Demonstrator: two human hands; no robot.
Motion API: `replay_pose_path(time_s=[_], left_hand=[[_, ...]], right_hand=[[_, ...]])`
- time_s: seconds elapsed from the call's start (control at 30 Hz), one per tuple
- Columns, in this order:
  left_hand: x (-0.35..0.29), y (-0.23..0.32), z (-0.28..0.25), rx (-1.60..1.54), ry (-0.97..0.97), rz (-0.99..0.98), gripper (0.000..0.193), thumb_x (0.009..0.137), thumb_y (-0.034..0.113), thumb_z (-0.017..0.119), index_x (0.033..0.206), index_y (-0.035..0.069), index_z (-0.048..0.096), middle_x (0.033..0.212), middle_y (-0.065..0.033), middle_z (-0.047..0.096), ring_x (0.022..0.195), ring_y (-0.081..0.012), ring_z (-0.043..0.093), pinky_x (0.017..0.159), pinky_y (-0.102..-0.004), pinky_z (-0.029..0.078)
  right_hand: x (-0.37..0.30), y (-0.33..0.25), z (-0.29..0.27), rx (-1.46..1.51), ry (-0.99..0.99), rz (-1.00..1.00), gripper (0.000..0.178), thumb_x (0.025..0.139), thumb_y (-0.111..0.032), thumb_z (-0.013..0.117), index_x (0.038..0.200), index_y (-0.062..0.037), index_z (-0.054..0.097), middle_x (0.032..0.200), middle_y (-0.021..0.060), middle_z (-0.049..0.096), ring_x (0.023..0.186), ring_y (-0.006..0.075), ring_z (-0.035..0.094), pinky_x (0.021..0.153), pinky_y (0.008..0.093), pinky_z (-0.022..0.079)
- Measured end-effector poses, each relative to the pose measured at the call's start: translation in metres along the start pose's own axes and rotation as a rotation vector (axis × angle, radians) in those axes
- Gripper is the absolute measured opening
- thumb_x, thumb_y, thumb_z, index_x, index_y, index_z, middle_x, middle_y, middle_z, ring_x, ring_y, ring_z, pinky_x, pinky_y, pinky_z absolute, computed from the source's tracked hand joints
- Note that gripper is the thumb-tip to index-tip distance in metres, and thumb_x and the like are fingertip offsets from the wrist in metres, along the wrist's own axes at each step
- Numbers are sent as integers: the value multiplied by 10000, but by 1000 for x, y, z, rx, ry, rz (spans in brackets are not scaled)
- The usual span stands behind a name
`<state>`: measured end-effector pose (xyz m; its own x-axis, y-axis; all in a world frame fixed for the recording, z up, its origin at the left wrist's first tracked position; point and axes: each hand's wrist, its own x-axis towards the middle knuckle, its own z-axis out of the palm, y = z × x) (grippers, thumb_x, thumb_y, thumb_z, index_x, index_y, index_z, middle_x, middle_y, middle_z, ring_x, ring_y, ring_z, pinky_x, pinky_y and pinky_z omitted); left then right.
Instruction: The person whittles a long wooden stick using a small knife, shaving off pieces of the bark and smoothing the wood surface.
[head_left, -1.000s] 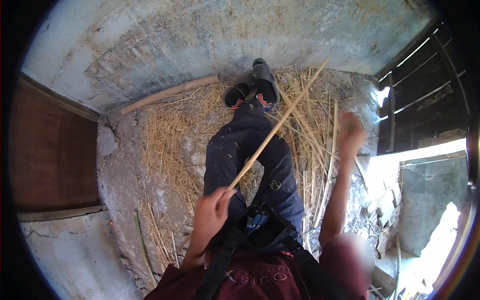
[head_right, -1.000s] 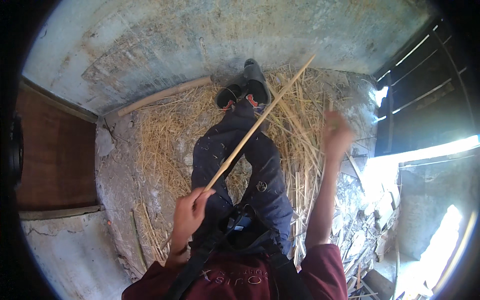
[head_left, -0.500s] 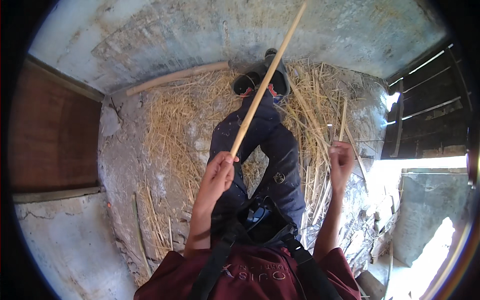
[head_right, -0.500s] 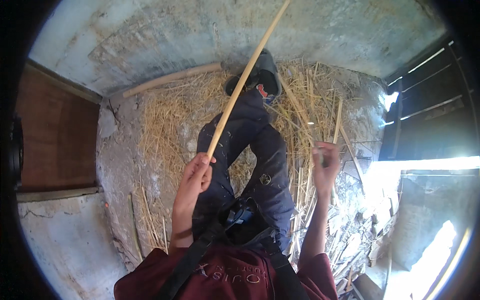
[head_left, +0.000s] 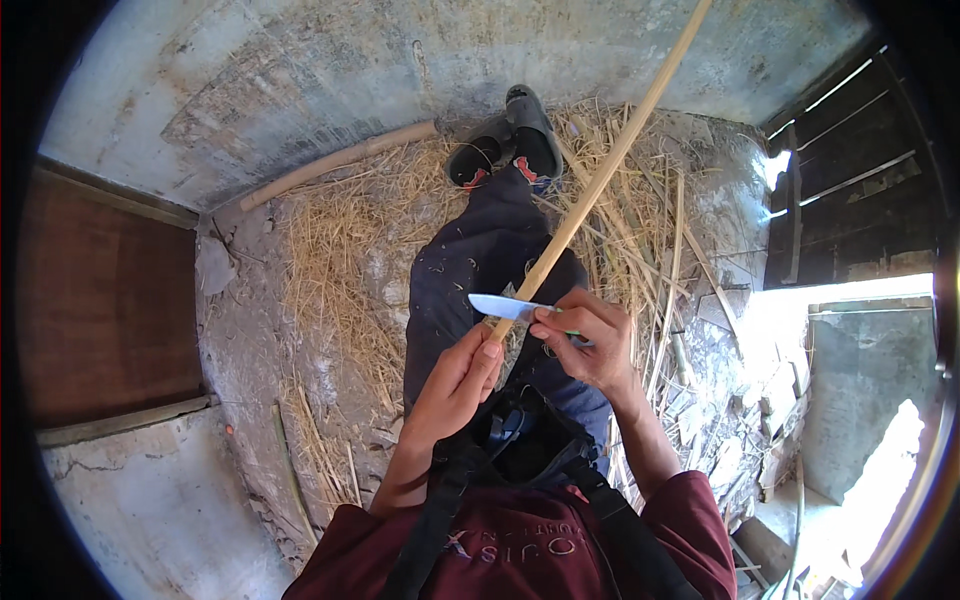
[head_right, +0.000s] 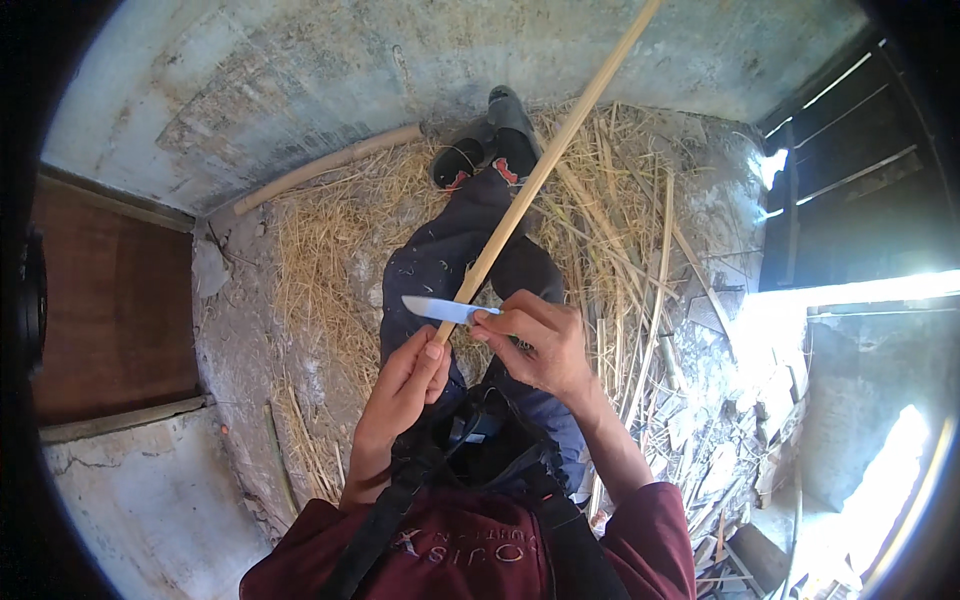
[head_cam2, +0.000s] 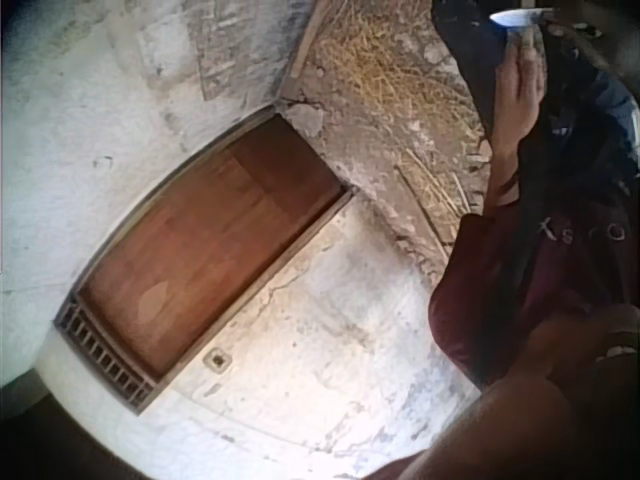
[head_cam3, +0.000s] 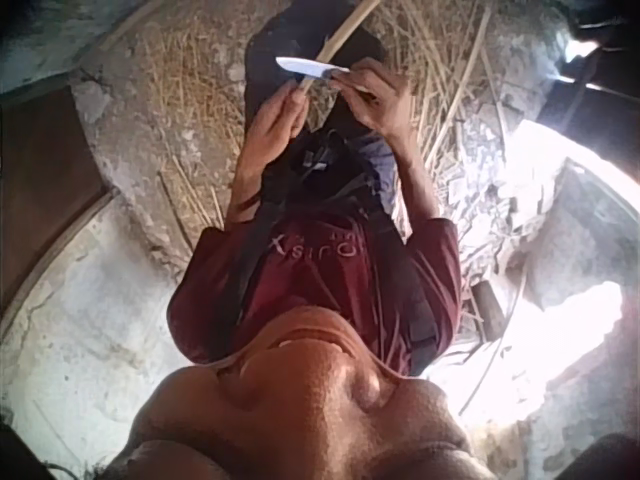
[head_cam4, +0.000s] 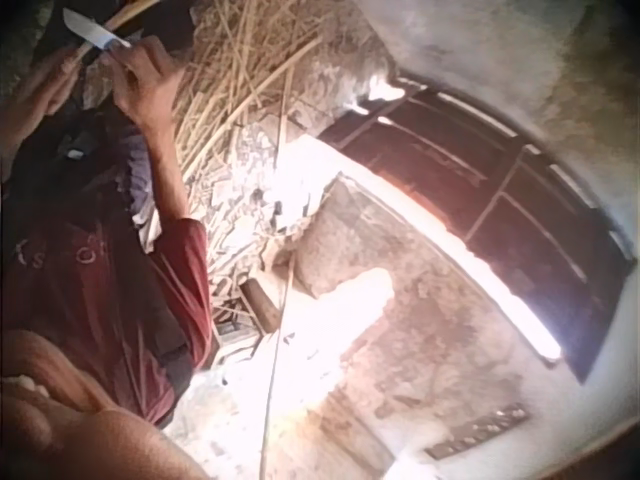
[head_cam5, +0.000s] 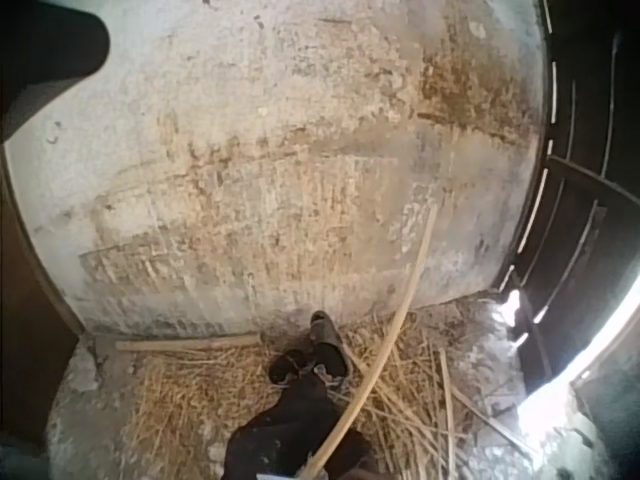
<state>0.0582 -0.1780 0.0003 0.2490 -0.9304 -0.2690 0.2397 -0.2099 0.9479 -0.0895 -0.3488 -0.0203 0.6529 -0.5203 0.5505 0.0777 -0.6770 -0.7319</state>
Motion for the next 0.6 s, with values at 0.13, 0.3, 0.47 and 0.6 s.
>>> replay_pose_path(time_s=[0.13, 0.3, 0.47, 0.6], left_hand=[[0, -14, -8, -111, -102, -90, 301, 1180, 322, 418, 1046, 69, 509, 762, 58, 382, 615, -30, 329, 536, -232, 290], [-6, -19, -5, -149, -110, -104, 288, 1183, 295, 413, 1053, 57, 512, 744, 64, 377, 610, -29, 336, 535, -230, 290], [-10, -27, -10, -94, -57, -84, 270, 1181, 273, 418, 1050, 56, 513, 740, 61, 378, 610, -27, 340, 534, -229, 293], [-48, -33, -18, -146, -105, -131, 256, 1178, 252, 432, 1026, 64, 517, 733, 60, 385, 598, -25, 346, 531, -221, 292]], right_hand=[[-1, 6, 2, 33, -20, -54, 192, 810, -105, 895, 957, -114, 771, 754, 42, 675, 584, 191, 656, 478, 326, 468], [-3, 11, 1, -24, 8, -44, 170, 791, -114, 902, 913, -125, 784, 735, 27, 665, 563, 180, 645, 474, 319, 462], [9, 24, -7, -222, 133, -97, 78, 846, -75, 834, 855, -123, 772, 746, 24, 689, 562, 149, 646, 489, 310, 470], [20, 125, -105, -452, 581, 386, 134, 1008, -152, 711, 902, -71, 698, 796, 5, 692, 631, 72, 529, 556, 266, 392]])
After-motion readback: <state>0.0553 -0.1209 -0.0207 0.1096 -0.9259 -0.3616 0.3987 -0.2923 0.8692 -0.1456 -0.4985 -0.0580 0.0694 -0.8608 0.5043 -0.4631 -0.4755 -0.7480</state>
